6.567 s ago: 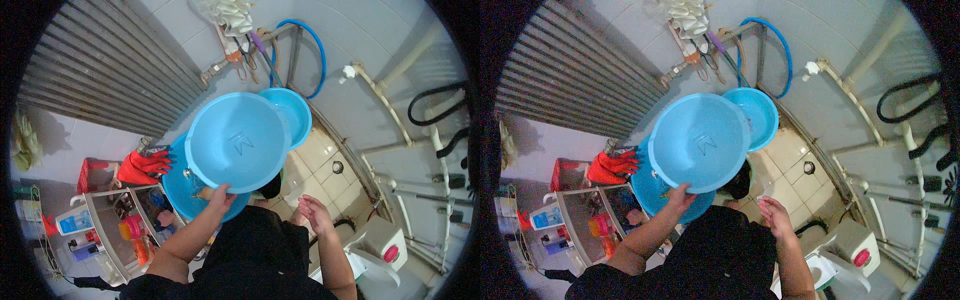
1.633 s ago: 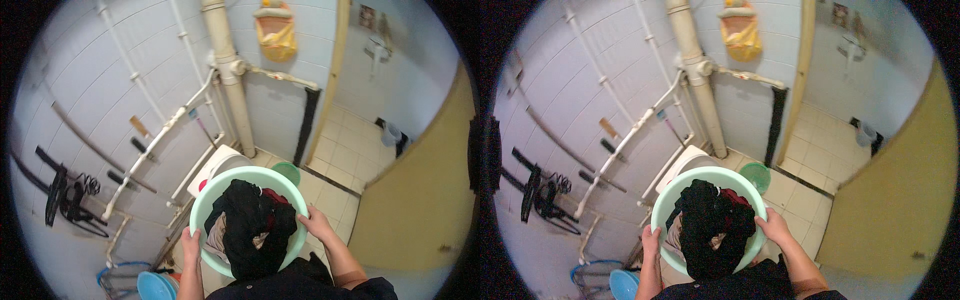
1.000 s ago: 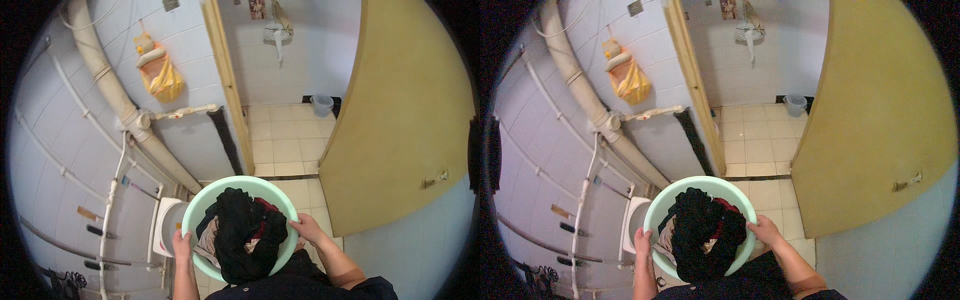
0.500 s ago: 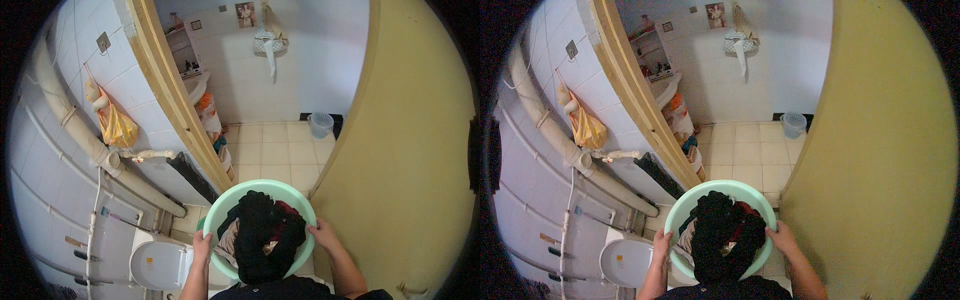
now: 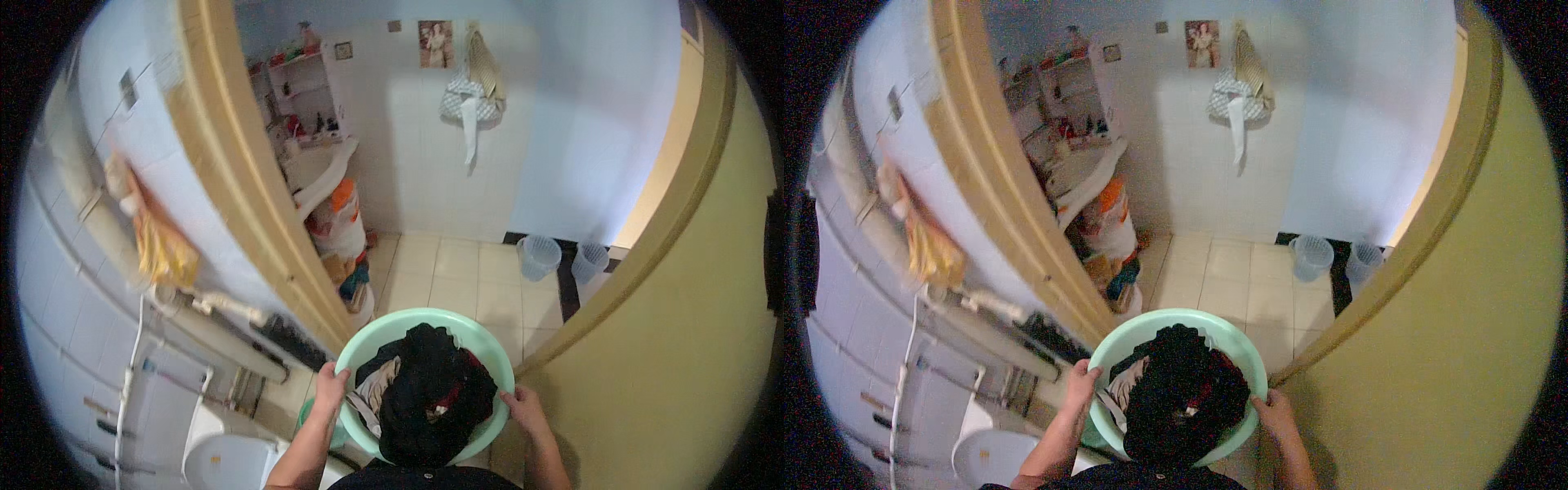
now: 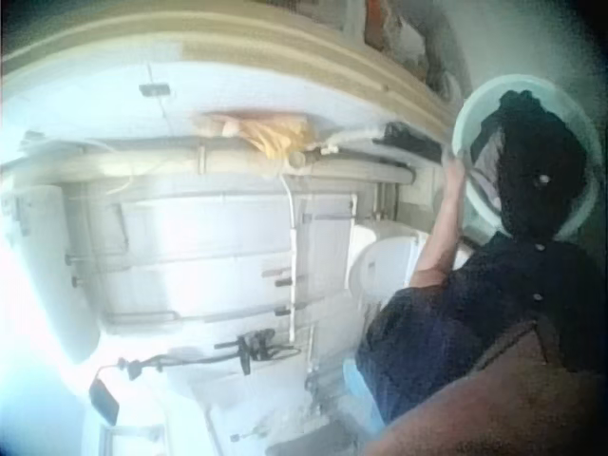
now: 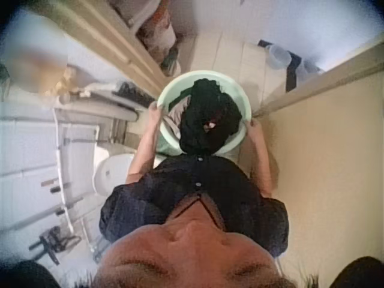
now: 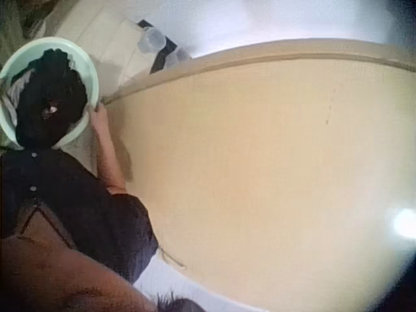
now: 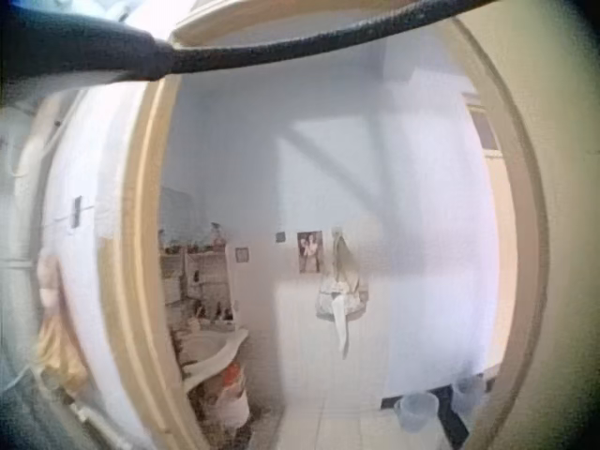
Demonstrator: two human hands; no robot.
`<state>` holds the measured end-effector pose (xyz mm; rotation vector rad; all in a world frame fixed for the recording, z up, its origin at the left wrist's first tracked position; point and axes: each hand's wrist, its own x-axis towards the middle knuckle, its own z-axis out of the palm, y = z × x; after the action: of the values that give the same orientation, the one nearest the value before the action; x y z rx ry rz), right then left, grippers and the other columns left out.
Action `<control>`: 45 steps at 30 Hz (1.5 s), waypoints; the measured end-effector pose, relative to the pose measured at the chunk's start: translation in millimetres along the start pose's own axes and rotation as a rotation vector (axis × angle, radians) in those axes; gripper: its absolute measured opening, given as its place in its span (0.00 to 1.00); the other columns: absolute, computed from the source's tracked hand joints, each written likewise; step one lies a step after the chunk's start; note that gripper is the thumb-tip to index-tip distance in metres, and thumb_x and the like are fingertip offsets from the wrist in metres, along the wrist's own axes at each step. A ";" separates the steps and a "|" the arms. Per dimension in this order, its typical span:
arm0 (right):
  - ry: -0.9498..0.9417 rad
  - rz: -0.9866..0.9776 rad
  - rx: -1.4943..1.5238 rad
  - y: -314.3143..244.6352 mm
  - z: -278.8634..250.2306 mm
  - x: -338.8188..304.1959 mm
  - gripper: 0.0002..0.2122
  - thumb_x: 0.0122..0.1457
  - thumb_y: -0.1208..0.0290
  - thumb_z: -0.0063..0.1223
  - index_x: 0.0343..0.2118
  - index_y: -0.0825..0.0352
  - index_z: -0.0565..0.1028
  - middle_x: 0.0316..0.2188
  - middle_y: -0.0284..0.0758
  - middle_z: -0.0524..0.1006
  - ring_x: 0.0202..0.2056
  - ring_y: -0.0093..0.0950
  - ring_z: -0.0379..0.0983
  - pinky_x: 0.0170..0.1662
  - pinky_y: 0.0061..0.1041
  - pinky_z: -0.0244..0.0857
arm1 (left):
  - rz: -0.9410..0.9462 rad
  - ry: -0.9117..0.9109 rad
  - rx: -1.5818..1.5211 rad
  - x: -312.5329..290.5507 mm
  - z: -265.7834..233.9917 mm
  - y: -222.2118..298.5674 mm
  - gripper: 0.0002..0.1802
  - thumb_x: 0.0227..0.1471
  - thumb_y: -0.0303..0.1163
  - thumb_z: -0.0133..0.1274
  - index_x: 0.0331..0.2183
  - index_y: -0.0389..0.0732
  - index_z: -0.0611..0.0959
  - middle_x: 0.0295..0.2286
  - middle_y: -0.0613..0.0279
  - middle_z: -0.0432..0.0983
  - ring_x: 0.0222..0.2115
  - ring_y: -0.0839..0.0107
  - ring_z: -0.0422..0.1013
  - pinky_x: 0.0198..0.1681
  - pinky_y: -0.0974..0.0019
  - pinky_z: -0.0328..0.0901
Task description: The person hand-washes several pieces of clothing in a blue basin filled with water in a bathroom. They scrub and rinse a maroon garment, a beige garment, and a black garment, then wring them out and place them into a green basin. The person then carries the green basin to a bedroom and places it on a table.
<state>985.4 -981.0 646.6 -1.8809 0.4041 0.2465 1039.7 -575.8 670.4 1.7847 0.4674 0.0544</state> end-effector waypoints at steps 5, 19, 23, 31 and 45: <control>0.168 0.010 -0.009 -30.6 -12.0 82.0 0.18 0.50 0.61 0.53 0.38 0.73 0.73 0.28 0.43 0.76 0.31 0.33 0.73 0.38 0.30 0.65 | 0.074 -0.100 -0.067 96.8 53.0 66.7 0.09 0.47 0.26 0.49 0.32 0.33 0.74 0.26 0.63 0.71 0.28 0.74 0.66 0.32 0.71 0.61; 0.406 0.080 0.198 -127.8 -126.2 255.2 0.14 0.53 0.66 0.51 0.37 0.74 0.72 0.27 0.36 0.74 0.28 0.24 0.69 0.30 0.25 0.63 | 0.230 -0.410 0.029 306.3 254.8 195.2 0.07 0.48 0.27 0.50 0.32 0.36 0.73 0.27 0.67 0.71 0.28 0.77 0.65 0.33 0.72 0.60; 0.421 0.076 0.073 -141.6 -160.7 298.0 0.16 0.52 0.66 0.52 0.38 0.74 0.71 0.28 0.40 0.74 0.29 0.28 0.69 0.33 0.28 0.63 | 0.268 -0.317 0.131 319.8 299.1 244.6 0.10 0.48 0.27 0.49 0.33 0.33 0.73 0.27 0.63 0.70 0.28 0.75 0.64 0.32 0.70 0.60; 0.500 0.212 0.186 -154.3 -187.3 390.3 0.15 0.53 0.67 0.51 0.37 0.74 0.71 0.29 0.38 0.74 0.30 0.27 0.69 0.34 0.27 0.63 | 0.291 -0.533 0.146 425.3 391.6 307.5 0.07 0.49 0.26 0.47 0.32 0.35 0.72 0.27 0.65 0.68 0.29 0.75 0.63 0.34 0.70 0.59; 1.090 0.153 0.521 -215.1 -248.4 454.4 0.13 0.50 0.66 0.58 0.31 0.70 0.72 0.22 0.31 0.73 0.24 0.20 0.68 0.28 0.21 0.63 | 0.359 -0.914 0.094 556.8 617.1 369.9 0.15 0.44 0.33 0.52 0.34 0.32 0.74 0.30 0.57 0.70 0.31 0.68 0.67 0.37 0.64 0.62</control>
<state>1481.0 -1220.9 753.0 -1.3151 1.2088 -0.7648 1827.9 -1025.3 735.9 1.7556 -0.5112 -0.5200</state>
